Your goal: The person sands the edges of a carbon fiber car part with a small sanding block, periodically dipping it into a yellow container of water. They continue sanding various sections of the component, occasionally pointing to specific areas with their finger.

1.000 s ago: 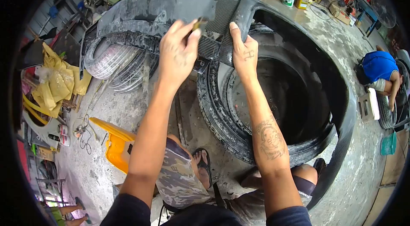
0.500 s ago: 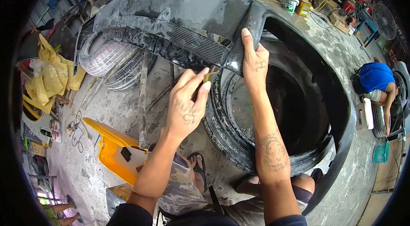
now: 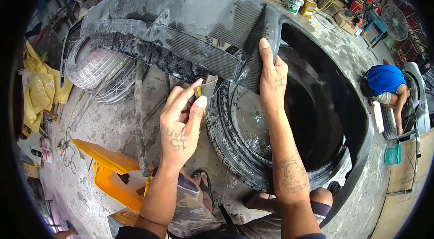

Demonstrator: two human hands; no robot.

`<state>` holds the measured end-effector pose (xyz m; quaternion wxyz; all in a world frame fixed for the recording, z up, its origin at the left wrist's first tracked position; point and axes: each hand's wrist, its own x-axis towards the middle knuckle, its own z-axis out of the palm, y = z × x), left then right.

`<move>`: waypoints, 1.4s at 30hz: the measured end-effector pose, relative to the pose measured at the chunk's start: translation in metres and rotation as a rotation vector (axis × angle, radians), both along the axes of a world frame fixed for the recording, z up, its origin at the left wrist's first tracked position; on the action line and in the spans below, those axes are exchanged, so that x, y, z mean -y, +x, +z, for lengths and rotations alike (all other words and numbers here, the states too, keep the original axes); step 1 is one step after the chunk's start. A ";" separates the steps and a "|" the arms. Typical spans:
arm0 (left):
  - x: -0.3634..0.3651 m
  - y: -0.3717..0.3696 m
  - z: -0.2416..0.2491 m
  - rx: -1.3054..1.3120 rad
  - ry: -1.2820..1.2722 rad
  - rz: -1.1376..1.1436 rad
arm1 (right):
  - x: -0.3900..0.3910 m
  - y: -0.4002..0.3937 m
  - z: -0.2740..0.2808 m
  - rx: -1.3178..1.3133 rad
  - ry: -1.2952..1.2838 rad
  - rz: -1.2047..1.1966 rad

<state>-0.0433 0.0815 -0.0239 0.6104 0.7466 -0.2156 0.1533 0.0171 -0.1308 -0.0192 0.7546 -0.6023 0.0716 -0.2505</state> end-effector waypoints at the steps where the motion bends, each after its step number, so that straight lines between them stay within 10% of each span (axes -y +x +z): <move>1: -0.001 0.000 0.000 -0.006 0.007 -0.004 | 0.000 0.000 0.001 0.006 -0.007 -0.001; 12: 0.022 0.023 0.020 -0.070 0.004 -0.025 | 0.000 0.003 0.000 0.045 -0.041 -0.012; 26: 0.074 0.049 0.020 0.601 0.329 0.111 | -0.001 0.001 0.002 0.039 -0.064 -0.025; 42: 0.061 0.049 0.034 0.472 0.505 0.179 | -0.006 -0.003 0.009 0.037 -0.016 0.006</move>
